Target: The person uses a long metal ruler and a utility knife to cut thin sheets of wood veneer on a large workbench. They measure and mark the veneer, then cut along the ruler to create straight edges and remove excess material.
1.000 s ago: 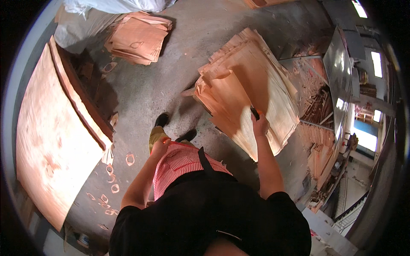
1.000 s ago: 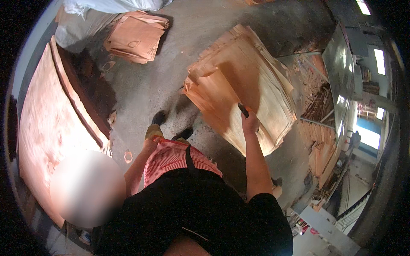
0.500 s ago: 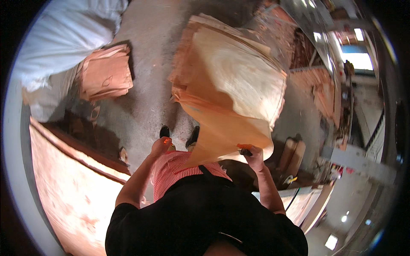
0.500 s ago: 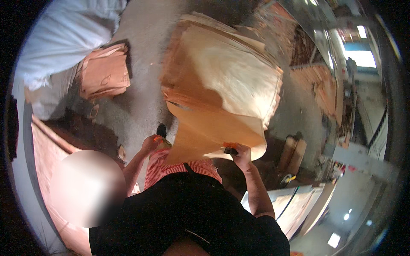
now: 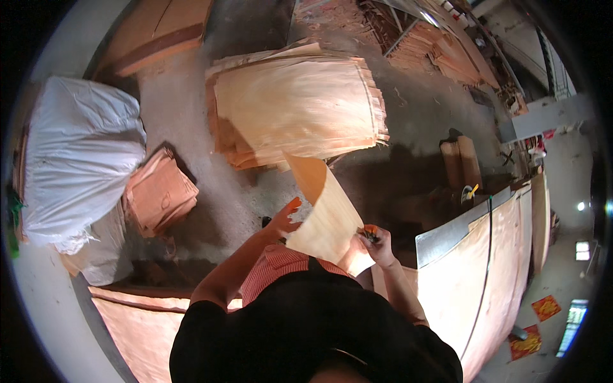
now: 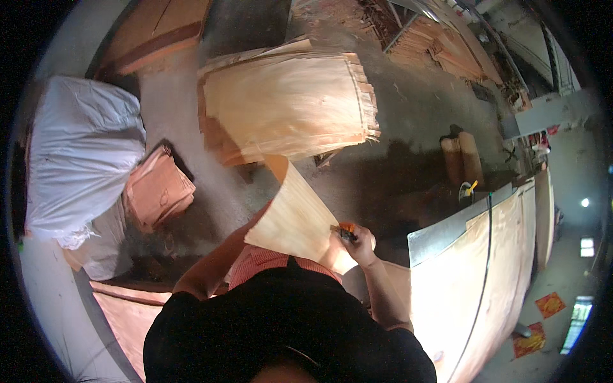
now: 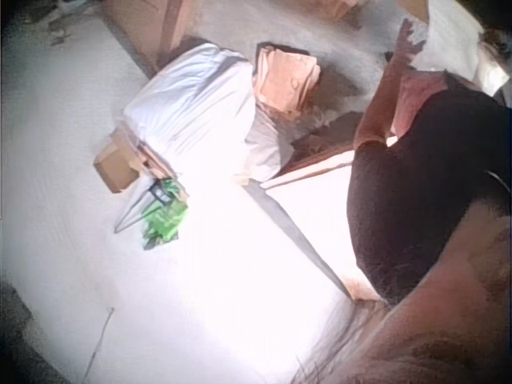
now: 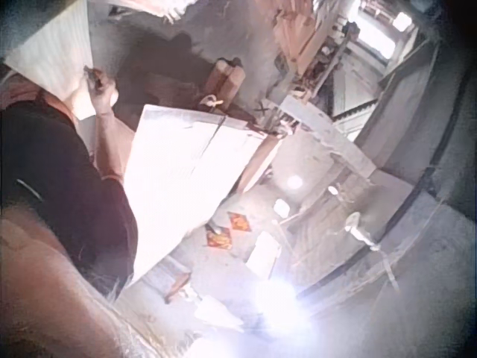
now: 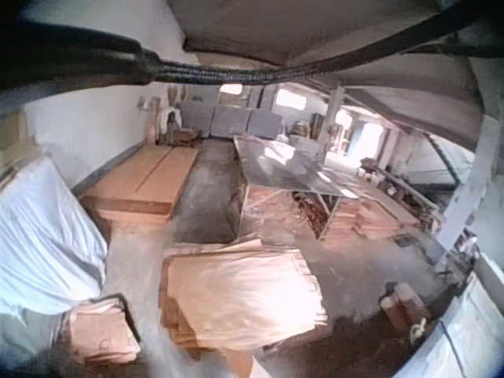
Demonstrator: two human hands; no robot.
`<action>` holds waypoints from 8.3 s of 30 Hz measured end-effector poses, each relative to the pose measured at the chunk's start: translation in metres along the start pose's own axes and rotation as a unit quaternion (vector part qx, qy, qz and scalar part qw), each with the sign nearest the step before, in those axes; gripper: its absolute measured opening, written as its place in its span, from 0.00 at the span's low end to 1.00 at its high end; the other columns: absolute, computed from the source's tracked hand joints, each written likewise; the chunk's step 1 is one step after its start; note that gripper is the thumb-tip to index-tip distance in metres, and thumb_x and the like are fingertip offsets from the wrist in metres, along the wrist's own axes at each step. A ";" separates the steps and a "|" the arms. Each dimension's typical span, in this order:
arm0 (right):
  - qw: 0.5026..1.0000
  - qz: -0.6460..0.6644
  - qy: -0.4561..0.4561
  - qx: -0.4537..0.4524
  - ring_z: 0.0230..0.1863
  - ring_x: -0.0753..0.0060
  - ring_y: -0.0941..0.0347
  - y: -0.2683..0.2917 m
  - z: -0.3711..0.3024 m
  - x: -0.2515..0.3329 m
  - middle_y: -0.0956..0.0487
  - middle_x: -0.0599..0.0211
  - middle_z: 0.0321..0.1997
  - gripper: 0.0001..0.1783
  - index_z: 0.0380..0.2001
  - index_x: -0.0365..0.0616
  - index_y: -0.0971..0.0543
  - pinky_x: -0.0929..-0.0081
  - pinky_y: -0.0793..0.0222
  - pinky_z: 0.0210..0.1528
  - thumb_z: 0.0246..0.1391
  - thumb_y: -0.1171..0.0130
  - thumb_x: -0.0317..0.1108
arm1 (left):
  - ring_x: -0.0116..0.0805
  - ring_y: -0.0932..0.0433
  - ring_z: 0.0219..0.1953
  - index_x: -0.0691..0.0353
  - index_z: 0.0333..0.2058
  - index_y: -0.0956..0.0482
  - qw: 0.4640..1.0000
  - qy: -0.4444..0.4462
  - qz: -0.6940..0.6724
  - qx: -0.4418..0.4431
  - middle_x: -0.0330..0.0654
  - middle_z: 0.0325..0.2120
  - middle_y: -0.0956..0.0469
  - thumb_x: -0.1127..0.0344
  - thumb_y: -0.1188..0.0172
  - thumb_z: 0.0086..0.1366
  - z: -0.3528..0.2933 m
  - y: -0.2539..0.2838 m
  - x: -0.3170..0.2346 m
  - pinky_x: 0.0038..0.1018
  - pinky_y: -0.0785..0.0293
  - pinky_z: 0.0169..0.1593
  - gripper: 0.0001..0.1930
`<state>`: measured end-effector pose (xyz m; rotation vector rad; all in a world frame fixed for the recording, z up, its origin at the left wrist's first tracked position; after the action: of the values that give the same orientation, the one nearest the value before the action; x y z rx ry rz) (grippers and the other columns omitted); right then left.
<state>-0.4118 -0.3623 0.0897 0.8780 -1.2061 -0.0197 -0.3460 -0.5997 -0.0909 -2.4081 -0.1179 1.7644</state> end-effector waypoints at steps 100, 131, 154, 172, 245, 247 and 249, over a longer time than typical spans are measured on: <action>0.816 -0.109 -0.562 -0.078 0.29 0.53 0.29 0.364 -0.941 -0.360 0.28 0.51 0.32 0.26 0.51 0.40 0.45 0.61 0.34 0.31 0.45 0.58 0.26 | 0.35 0.45 0.56 0.53 0.49 0.36 0.652 -0.407 0.579 0.271 0.38 0.55 0.45 0.67 0.55 0.54 -0.174 -1.125 0.233 0.39 0.52 0.58 0.21; 0.926 -0.319 -0.150 0.137 0.30 0.61 0.31 0.499 -0.967 -0.428 0.32 0.60 0.27 0.10 0.33 0.51 0.30 0.66 0.33 0.29 0.44 0.56 0.30 | 0.36 0.47 0.57 0.52 0.52 0.41 0.702 -0.335 0.571 0.263 0.38 0.53 0.42 0.47 0.39 0.41 -0.183 -1.131 0.219 0.45 0.55 0.57 0.38; 0.712 -0.140 -0.671 -0.151 0.28 0.52 0.30 0.307 -1.089 -0.327 0.30 0.52 0.33 0.19 0.44 0.39 0.38 0.61 0.33 0.27 0.45 0.57 0.27 | 0.29 0.50 0.58 0.52 0.51 0.37 0.618 -0.420 0.524 0.409 0.35 0.55 0.45 0.53 0.50 0.51 -0.205 -1.155 0.235 0.40 0.58 0.60 0.26; 0.696 -0.031 -0.671 -0.255 0.29 0.49 0.30 0.314 -1.110 -0.327 0.28 0.50 0.27 0.15 0.41 0.41 0.35 0.60 0.34 0.31 0.52 0.64 0.34 | 0.32 0.47 0.57 0.51 0.50 0.37 0.562 -0.455 0.564 0.399 0.37 0.54 0.44 0.52 0.48 0.50 -0.210 -1.161 0.246 0.40 0.57 0.59 0.27; 0.384 -0.125 -0.291 -0.867 0.13 0.93 0.53 0.463 -1.215 -0.054 0.43 0.86 0.13 0.08 0.31 0.45 0.28 0.91 0.59 0.16 0.55 0.56 0.35 | 0.45 0.34 0.42 0.60 0.37 0.26 0.560 -0.535 0.569 0.276 0.48 0.40 0.32 0.62 0.41 0.46 -0.124 -1.047 0.066 0.38 0.39 0.47 0.17; 0.359 -0.130 -0.182 -0.906 0.13 0.94 0.49 0.499 -1.252 -0.023 0.34 0.80 0.21 0.07 0.34 0.42 0.30 0.93 0.55 0.15 0.54 0.53 0.31 | 0.46 0.35 0.45 0.61 0.38 0.27 0.590 -0.472 0.566 0.331 0.50 0.44 0.34 0.61 0.42 0.47 -0.142 -1.031 0.090 0.37 0.39 0.48 0.18; 0.357 -0.197 -0.084 -0.909 0.13 0.95 0.48 0.535 -1.271 0.014 0.30 0.75 0.24 0.11 0.39 0.39 0.31 0.94 0.55 0.13 0.51 0.50 0.29 | 0.47 0.35 0.46 0.61 0.39 0.27 0.601 -0.407 0.565 0.392 0.51 0.45 0.35 0.61 0.42 0.48 -0.169 -1.026 0.101 0.36 0.39 0.49 0.18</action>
<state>0.4001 0.7291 0.3199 -0.9783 -0.3993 -1.5922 -0.1258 0.4139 0.0382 -0.7344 1.9630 2.3068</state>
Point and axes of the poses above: each hand's wrist, its own z-axis towards the middle knuckle, its own y-axis out of the back of the hand, x = y × z, the point moved 3 cm from there along z, towards the middle knuckle
